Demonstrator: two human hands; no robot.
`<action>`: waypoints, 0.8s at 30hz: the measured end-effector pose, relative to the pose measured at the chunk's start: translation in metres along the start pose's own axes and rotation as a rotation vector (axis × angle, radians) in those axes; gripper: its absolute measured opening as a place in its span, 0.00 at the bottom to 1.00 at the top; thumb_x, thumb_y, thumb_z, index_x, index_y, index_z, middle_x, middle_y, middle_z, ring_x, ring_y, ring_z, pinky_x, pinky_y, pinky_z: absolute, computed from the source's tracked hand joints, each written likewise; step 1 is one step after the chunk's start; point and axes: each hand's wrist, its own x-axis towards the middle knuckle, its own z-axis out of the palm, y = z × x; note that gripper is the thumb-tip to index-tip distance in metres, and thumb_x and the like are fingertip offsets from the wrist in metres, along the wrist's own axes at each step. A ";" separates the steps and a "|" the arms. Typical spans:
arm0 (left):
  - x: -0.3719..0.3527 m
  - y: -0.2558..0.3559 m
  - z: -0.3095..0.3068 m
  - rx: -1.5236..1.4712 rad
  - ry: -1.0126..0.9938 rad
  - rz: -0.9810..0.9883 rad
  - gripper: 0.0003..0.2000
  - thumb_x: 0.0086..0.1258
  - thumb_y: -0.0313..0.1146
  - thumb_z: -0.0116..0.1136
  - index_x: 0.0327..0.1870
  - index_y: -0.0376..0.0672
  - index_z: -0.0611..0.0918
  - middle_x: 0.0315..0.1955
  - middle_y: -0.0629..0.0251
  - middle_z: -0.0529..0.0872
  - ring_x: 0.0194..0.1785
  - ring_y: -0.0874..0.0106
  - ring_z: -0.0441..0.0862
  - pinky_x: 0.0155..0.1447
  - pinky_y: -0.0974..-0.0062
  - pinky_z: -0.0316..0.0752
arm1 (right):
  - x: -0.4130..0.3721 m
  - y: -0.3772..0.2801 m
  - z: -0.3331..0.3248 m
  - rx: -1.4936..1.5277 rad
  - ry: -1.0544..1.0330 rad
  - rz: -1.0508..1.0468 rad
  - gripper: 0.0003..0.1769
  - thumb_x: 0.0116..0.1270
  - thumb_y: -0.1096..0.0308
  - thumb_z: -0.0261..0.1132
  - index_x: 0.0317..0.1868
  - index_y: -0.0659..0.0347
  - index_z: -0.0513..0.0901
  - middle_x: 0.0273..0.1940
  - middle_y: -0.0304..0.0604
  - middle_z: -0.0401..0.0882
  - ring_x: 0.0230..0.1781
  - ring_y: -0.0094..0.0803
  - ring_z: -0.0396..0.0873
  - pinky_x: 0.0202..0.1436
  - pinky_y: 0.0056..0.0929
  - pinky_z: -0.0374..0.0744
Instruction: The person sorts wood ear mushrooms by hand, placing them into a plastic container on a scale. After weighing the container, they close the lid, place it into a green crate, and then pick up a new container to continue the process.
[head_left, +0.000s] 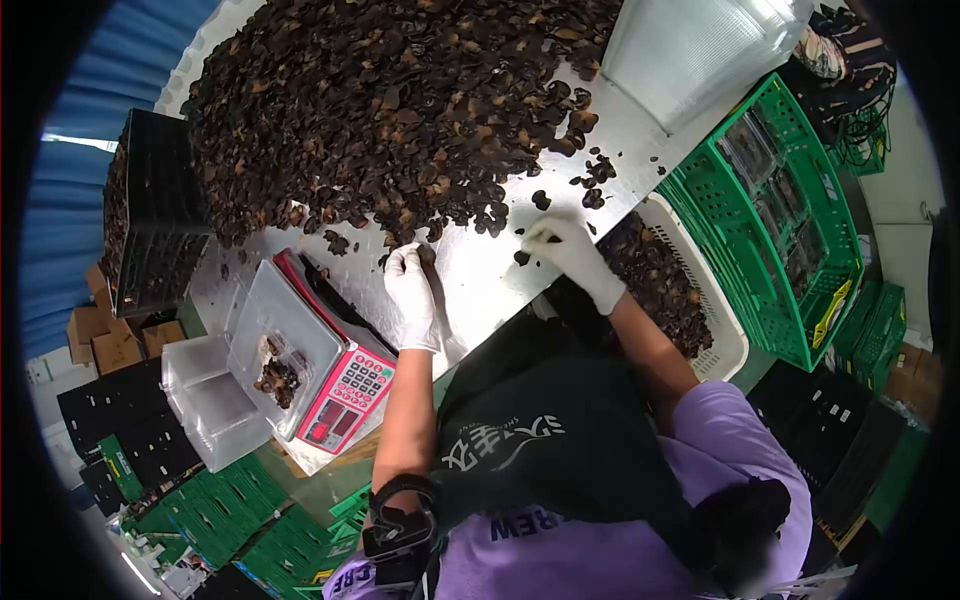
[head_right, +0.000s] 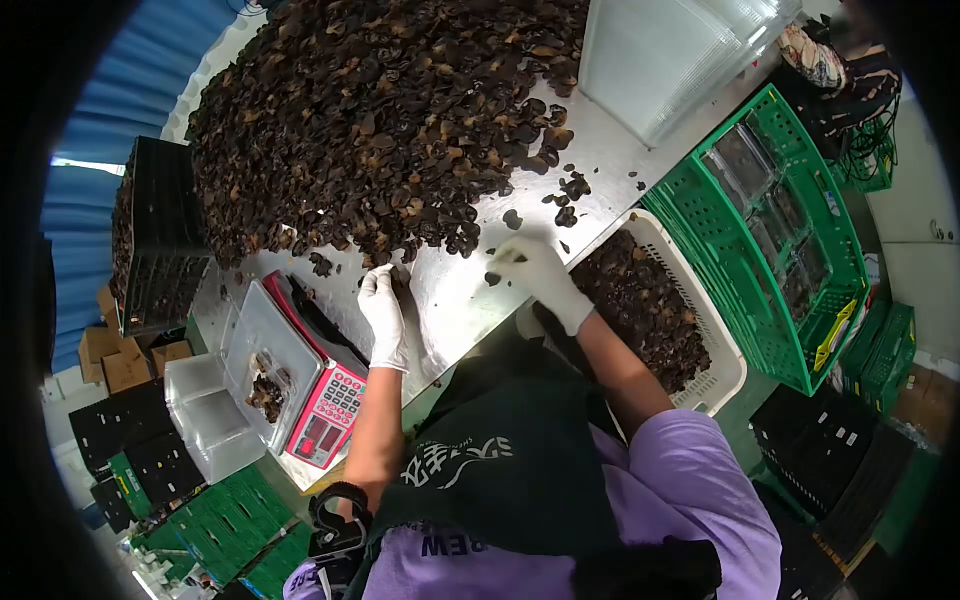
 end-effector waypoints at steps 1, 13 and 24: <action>0.004 0.007 0.005 0.128 0.046 0.001 0.06 0.68 0.29 0.57 0.34 0.35 0.81 0.29 0.64 0.82 0.33 0.74 0.77 0.42 0.77 0.72 | -0.004 -0.002 0.008 0.004 0.002 0.001 0.17 0.56 0.62 0.71 0.43 0.59 0.80 0.31 0.36 0.79 0.30 0.25 0.76 0.32 0.24 0.73; 0.005 0.014 0.019 1.047 0.030 0.329 0.11 0.58 0.34 0.64 0.34 0.39 0.76 0.33 0.58 0.74 0.40 0.60 0.76 0.44 0.65 0.72 | 0.024 0.003 0.000 0.546 0.030 0.134 0.06 0.63 0.70 0.61 0.37 0.63 0.79 0.28 0.37 0.77 0.25 0.21 0.75 0.27 0.20 0.72; 0.012 0.037 0.014 0.200 -0.187 -0.043 0.15 0.65 0.22 0.53 0.52 0.38 0.81 0.31 0.68 0.83 0.27 0.82 0.76 0.28 0.87 0.66 | 0.055 -0.024 0.030 -0.256 0.158 0.183 0.15 0.60 0.59 0.65 0.29 0.65 0.80 0.35 0.45 0.83 0.33 0.37 0.82 0.38 0.33 0.77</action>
